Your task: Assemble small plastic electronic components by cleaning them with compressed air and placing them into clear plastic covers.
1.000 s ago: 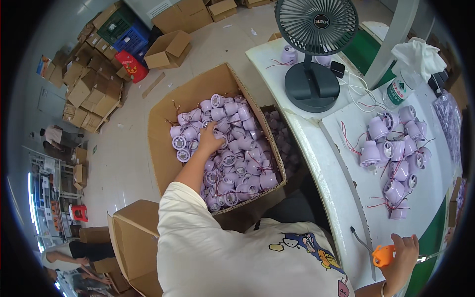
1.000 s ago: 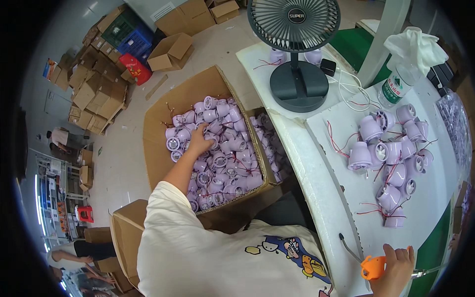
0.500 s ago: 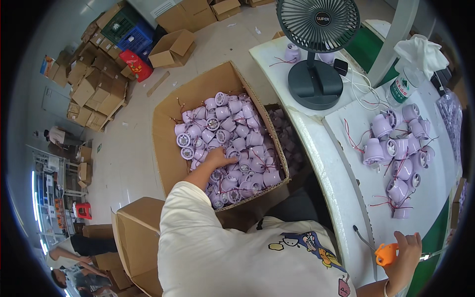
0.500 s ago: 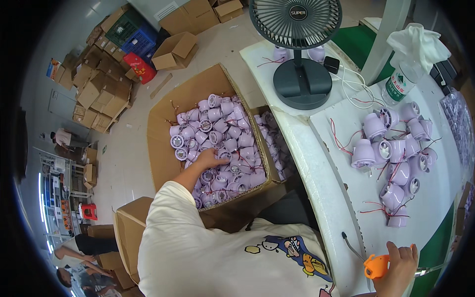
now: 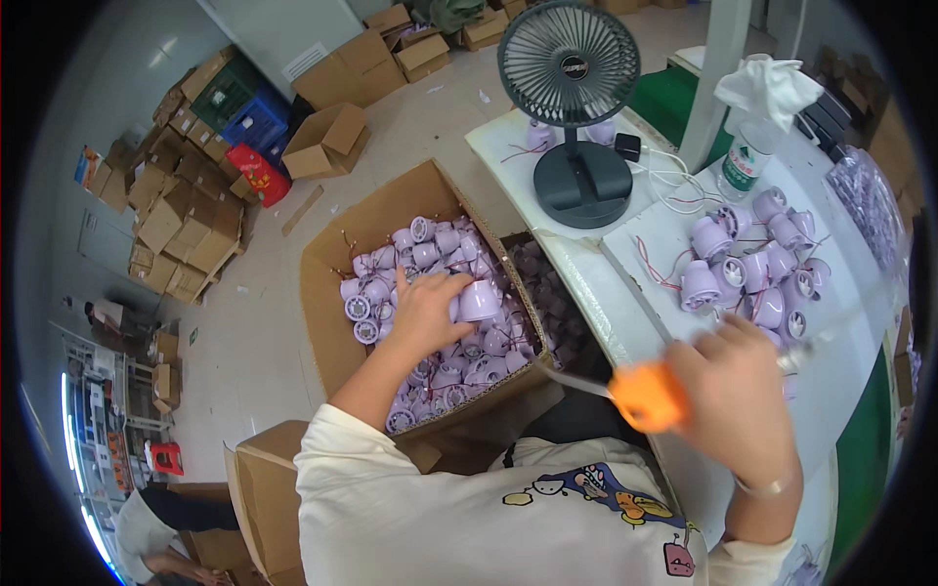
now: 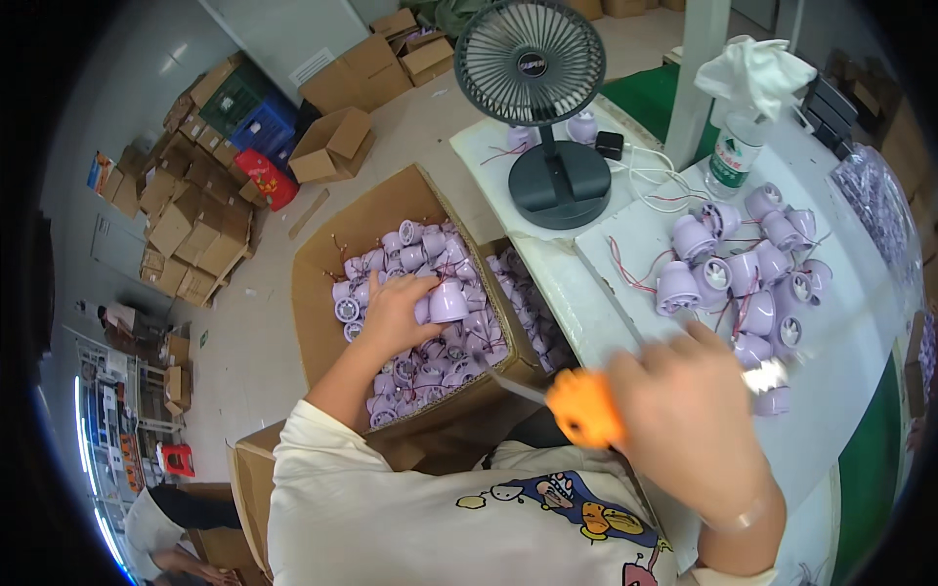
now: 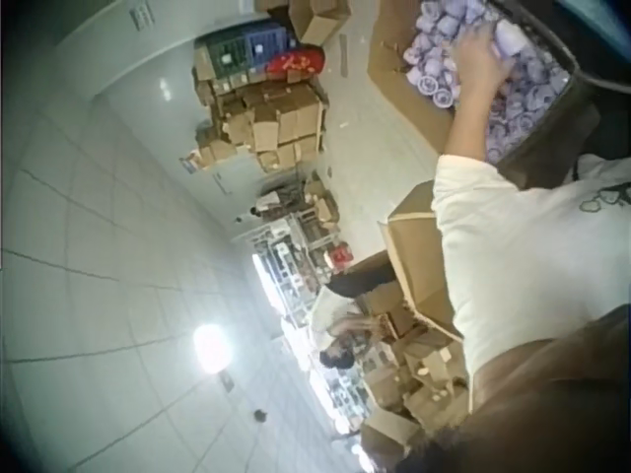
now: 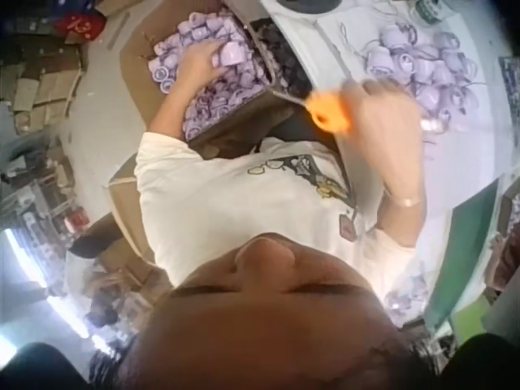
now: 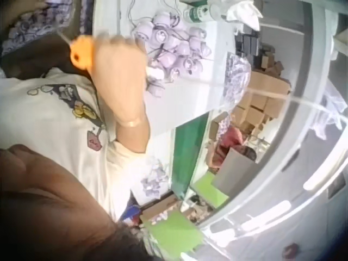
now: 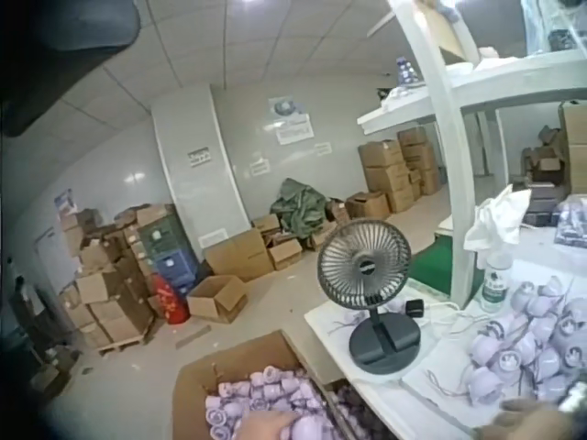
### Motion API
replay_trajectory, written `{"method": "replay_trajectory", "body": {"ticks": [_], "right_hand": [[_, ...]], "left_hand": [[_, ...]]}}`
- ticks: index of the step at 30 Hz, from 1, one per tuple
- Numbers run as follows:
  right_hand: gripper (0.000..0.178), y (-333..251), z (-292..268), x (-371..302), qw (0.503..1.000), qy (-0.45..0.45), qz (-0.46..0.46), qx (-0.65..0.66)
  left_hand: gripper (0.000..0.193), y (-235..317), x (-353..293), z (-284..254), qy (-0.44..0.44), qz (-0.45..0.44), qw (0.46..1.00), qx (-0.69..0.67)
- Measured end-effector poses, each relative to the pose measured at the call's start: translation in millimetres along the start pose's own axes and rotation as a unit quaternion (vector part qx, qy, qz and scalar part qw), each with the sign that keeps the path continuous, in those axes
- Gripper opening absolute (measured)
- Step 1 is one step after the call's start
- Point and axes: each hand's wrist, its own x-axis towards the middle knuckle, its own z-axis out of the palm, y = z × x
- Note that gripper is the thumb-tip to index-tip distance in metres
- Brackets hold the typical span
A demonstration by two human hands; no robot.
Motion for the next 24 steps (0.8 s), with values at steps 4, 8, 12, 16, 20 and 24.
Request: {"method": "replay_trajectory", "body": {"ticks": [4, 8, 12, 16, 20, 24], "right_hand": [[0.025, -9.8, -4.0, 13.4, 0.998, 0.056, 0.001, 0.01], [0.026, -7.8, -22.4, -7.7, 0.996, 0.052, 0.026, 0.07], [0.024, -21.2, -23.5, -12.1, 0.995, 0.095, 0.014, 0.024], [0.023, -10.2, -11.4, -12.9, 0.995, 0.072, 0.061, 0.02], [0.022, 3.2, -24.7, -60.6, 0.995, 0.034, 0.09, 0.025], [0.023, 22.5, -15.1, -130.6, 0.986, 0.059, 0.156, -0.026]], "left_hand": [[0.062, 29.0, 8.1, -18.7, 0.093, 0.099, 0.99, -0.028], [0.055, 27.2, 0.1, -13.3, 0.077, 0.008, 0.931, -0.357], [0.057, 24.6, 3.3, 6.2, -0.104, -0.081, 0.493, -0.86], [0.062, 40.6, 22.4, 22.2, -0.197, -0.095, 0.316, -0.923], [0.059, 67.2, 16.1, 22.7, -0.2, -0.118, 0.467, -0.853], [0.052, 129.8, 30.6, 8.1, -0.237, -0.093, 0.513, -0.82]]}}
